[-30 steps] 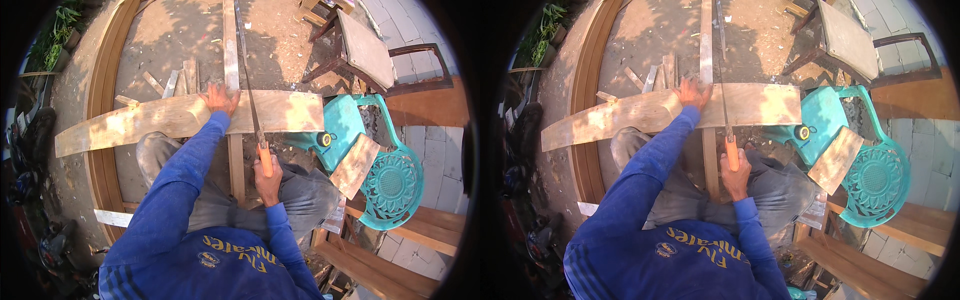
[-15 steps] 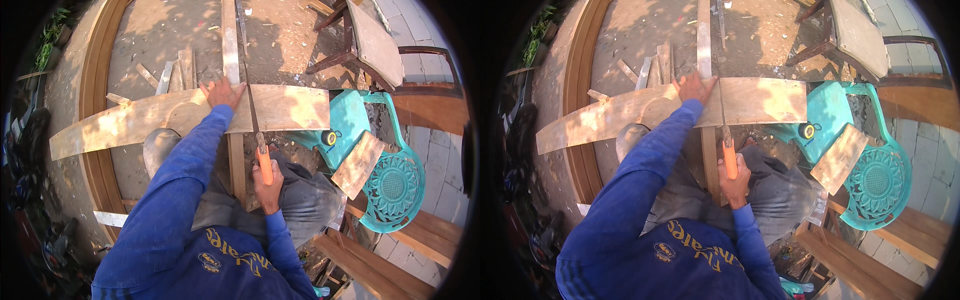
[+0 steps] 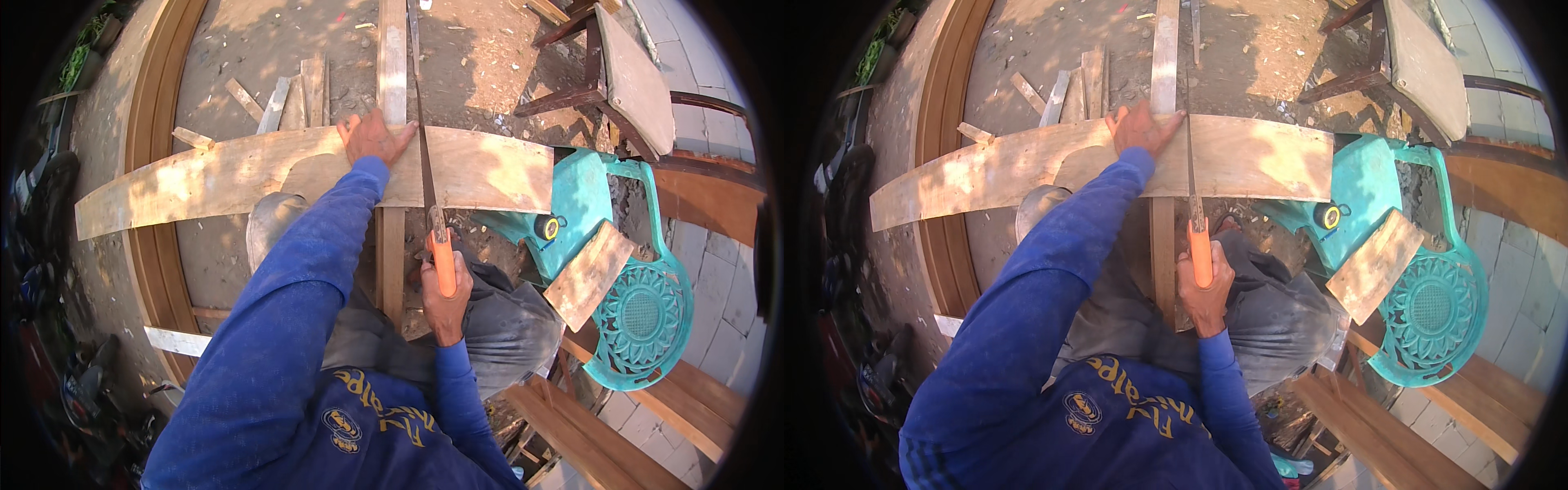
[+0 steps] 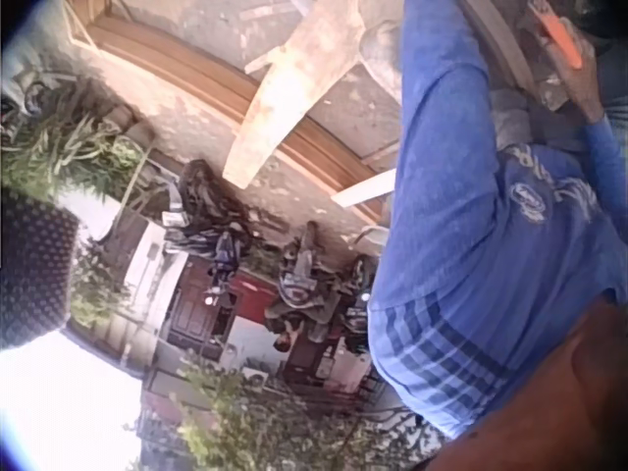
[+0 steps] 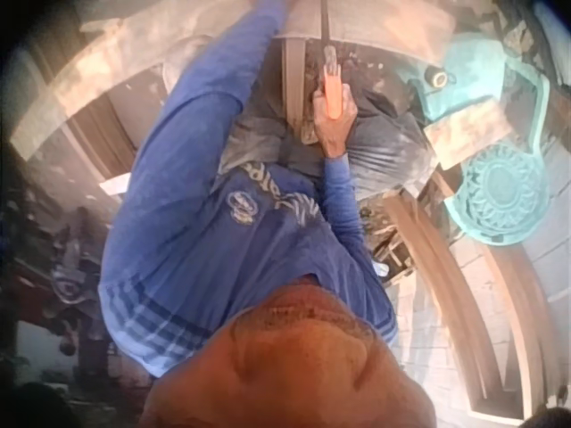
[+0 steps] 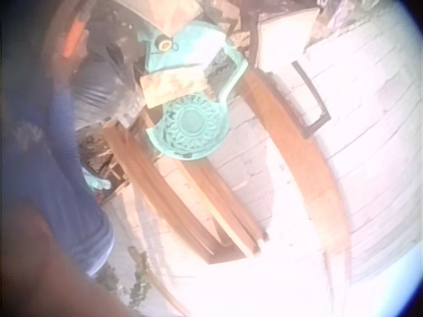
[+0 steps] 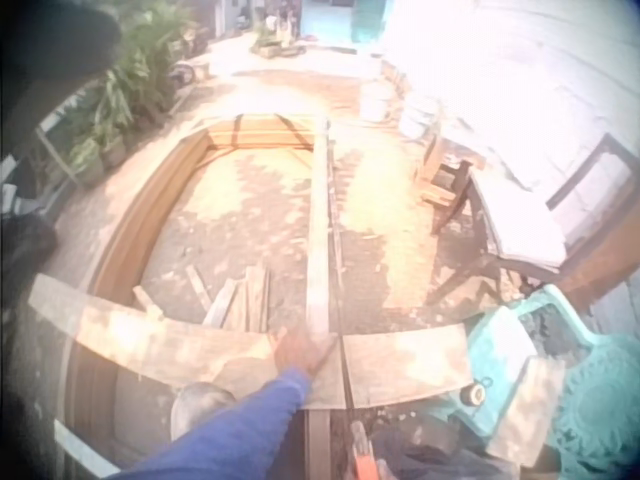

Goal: The person saws pieces of wood, measures a wooden board with a tape measure, marks it with a pencil, and positions it onto a larger wooden frame.

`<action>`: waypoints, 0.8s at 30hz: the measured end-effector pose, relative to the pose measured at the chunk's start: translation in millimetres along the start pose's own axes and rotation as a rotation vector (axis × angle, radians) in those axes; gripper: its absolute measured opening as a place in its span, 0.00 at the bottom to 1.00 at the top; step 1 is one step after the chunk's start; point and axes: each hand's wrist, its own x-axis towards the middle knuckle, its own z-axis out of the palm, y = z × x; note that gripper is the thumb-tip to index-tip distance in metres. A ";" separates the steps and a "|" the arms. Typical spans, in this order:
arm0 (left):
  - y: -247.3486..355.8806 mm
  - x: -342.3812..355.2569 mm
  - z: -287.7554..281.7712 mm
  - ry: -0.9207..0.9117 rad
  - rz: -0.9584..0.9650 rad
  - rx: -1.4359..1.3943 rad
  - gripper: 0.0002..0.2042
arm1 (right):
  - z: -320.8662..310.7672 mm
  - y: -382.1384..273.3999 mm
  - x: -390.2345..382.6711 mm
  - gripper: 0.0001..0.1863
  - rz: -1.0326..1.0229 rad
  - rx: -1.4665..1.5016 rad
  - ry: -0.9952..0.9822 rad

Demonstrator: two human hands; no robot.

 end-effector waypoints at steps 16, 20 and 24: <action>-2.1 0.8 2.4 0.070 0.008 -0.026 0.33 | -7.9 3.6 -17.9 0.07 -0.001 -0.132 -0.019; -3.6 1.6 7.4 0.088 0.010 0.005 0.28 | -22.5 -22.2 -48.7 0.10 0.130 -0.033 0.040; -8.4 2.2 15.2 0.126 0.035 -0.058 0.22 | 8.1 5.8 48.9 0.08 0.090 -0.058 -0.002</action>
